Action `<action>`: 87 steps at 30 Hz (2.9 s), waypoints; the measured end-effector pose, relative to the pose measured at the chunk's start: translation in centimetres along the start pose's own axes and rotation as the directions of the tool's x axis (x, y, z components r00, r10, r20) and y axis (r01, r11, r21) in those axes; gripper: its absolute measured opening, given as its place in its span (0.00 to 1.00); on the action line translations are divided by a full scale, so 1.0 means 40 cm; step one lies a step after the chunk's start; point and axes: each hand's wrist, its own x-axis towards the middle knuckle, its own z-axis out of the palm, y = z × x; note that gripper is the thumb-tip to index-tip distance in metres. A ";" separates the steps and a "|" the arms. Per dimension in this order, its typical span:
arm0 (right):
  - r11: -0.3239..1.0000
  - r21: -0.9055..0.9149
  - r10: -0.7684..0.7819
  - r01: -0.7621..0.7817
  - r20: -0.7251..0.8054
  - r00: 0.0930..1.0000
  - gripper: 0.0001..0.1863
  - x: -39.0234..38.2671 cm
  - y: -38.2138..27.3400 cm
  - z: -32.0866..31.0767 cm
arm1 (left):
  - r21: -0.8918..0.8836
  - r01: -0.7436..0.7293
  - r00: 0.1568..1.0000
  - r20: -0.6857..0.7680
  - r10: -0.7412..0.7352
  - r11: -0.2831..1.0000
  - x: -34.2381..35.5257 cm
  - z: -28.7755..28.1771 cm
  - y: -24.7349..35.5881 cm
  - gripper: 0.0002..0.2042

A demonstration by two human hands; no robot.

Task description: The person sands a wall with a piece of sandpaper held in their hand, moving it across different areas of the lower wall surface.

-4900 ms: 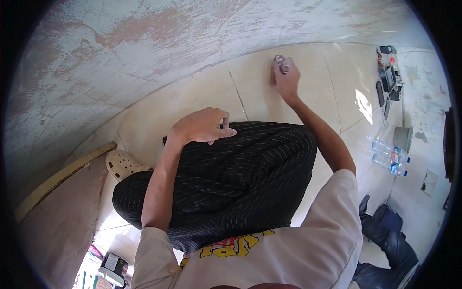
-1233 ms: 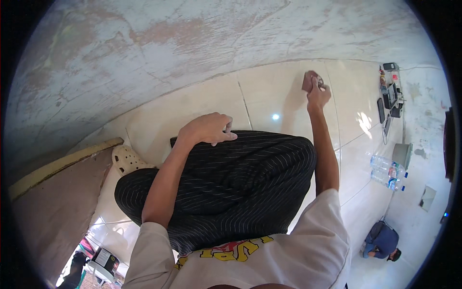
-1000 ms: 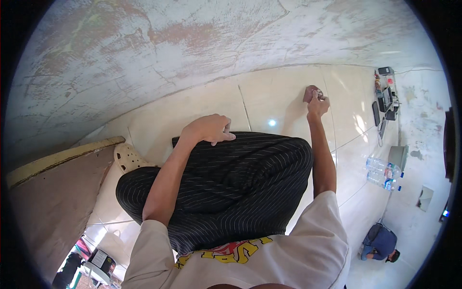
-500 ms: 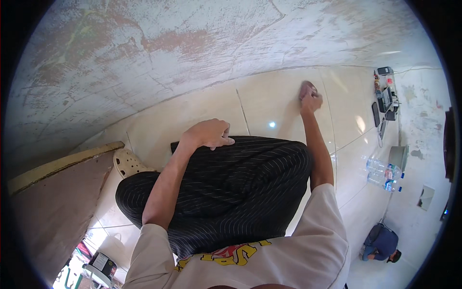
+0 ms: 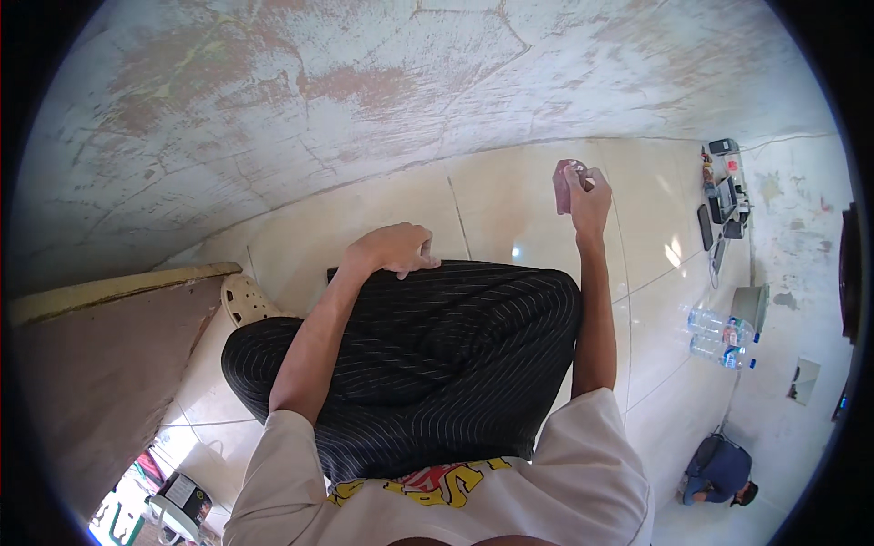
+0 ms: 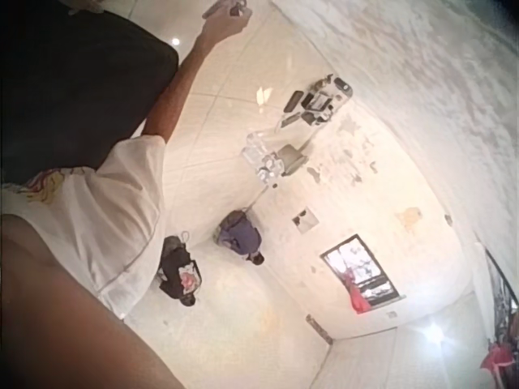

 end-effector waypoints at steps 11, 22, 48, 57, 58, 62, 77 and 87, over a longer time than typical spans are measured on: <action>0.639 0.658 -0.053 0.398 -0.478 0.877 0.11 -0.045 -0.240 0.230 | 0.040 -0.135 0.943 -0.302 0.141 0.990 -0.087 0.018 -0.009 0.16; 0.454 0.038 -0.830 0.890 -0.346 0.438 0.08 -0.181 -0.244 0.413 | 0.480 -0.038 0.945 -0.269 0.188 0.876 -0.081 0.075 -0.049 0.10; 0.728 0.261 -0.448 0.634 -0.520 0.728 0.13 -0.143 -0.208 0.481 | 0.339 0.025 0.943 -0.321 0.091 0.941 -0.063 0.062 -0.023 0.14; 0.812 0.440 -0.162 0.384 -0.462 0.872 0.13 -0.068 -0.184 0.416 | 0.319 -0.075 0.931 -0.316 0.180 0.945 -0.050 0.076 -0.053 0.16; 0.803 0.354 -0.278 0.479 -0.488 0.827 0.13 -0.084 -0.174 0.448 | 0.318 -0.080 0.930 -0.317 0.186 0.945 -0.047 0.073 -0.052 0.16; 0.810 0.367 -0.308 0.457 -0.396 0.865 0.15 -0.151 -0.215 0.459 | 0.325 0.006 0.949 -0.300 0.097 0.946 -0.059 0.072 -0.053 0.15; 0.786 0.470 -0.224 0.402 -0.389 0.893 0.15 -0.131 -0.230 0.440 | 0.328 -0.035 0.914 -0.371 0.163 0.944 -0.056 0.088 -0.078 0.14; 0.783 0.411 -0.293 0.466 -0.416 0.861 0.16 -0.158 -0.247 0.446 | 0.312 -0.011 0.937 -0.329 0.118 0.950 -0.057 0.082 -0.073 0.16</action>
